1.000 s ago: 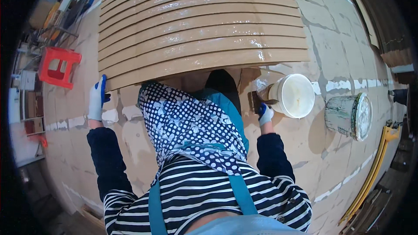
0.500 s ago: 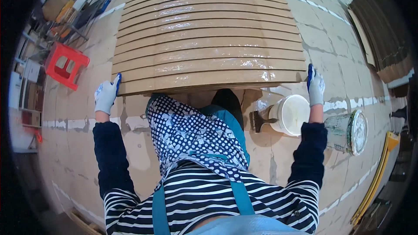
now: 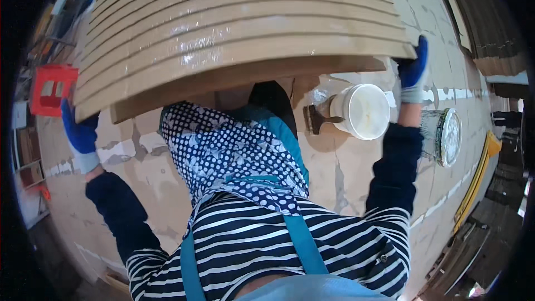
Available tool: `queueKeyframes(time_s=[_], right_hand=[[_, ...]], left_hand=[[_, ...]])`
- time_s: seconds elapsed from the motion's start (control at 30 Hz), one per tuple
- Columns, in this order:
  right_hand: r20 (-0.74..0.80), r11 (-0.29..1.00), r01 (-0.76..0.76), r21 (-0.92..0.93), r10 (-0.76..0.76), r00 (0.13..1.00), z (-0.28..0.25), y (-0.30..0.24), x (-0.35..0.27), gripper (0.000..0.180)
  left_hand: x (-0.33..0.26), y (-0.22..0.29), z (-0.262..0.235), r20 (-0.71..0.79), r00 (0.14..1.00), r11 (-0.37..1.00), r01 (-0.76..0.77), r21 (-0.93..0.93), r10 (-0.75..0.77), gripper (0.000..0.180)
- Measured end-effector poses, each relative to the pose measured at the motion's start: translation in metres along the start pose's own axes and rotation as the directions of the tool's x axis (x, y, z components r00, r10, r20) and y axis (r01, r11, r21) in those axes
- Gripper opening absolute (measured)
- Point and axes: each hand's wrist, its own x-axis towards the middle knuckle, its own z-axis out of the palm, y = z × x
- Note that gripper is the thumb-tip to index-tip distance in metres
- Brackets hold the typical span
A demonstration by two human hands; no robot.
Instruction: Applying glue or a protective coating to a set of wooden slats using a hand brush.
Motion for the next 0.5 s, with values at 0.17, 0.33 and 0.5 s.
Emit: queueKeyframes(time_s=[0.17,0.33,0.5], right_hand=[[-0.257,0.629,0.24,-0.74,-0.594,0.763,0.014,0.07,-0.005,0.028],[-0.294,0.508,-0.002,-0.861,-0.495,0.818,0.026,0.068,0.012,0.037],[-0.26,0.246,-0.166,-0.955,-0.426,0.867,0.051,0.056,0.02,0.034]], left_hand=[[-0.014,-0.085,0.018,-0.204,0.833,0.768,-0.342,0.541,0.515,0.047],[0.015,-0.083,0.052,-0.527,0.795,0.948,-0.189,0.255,0.3,0.043],[0.026,-0.07,0.071,-0.506,0.802,0.725,0.139,0.675,0.317,0.04]])
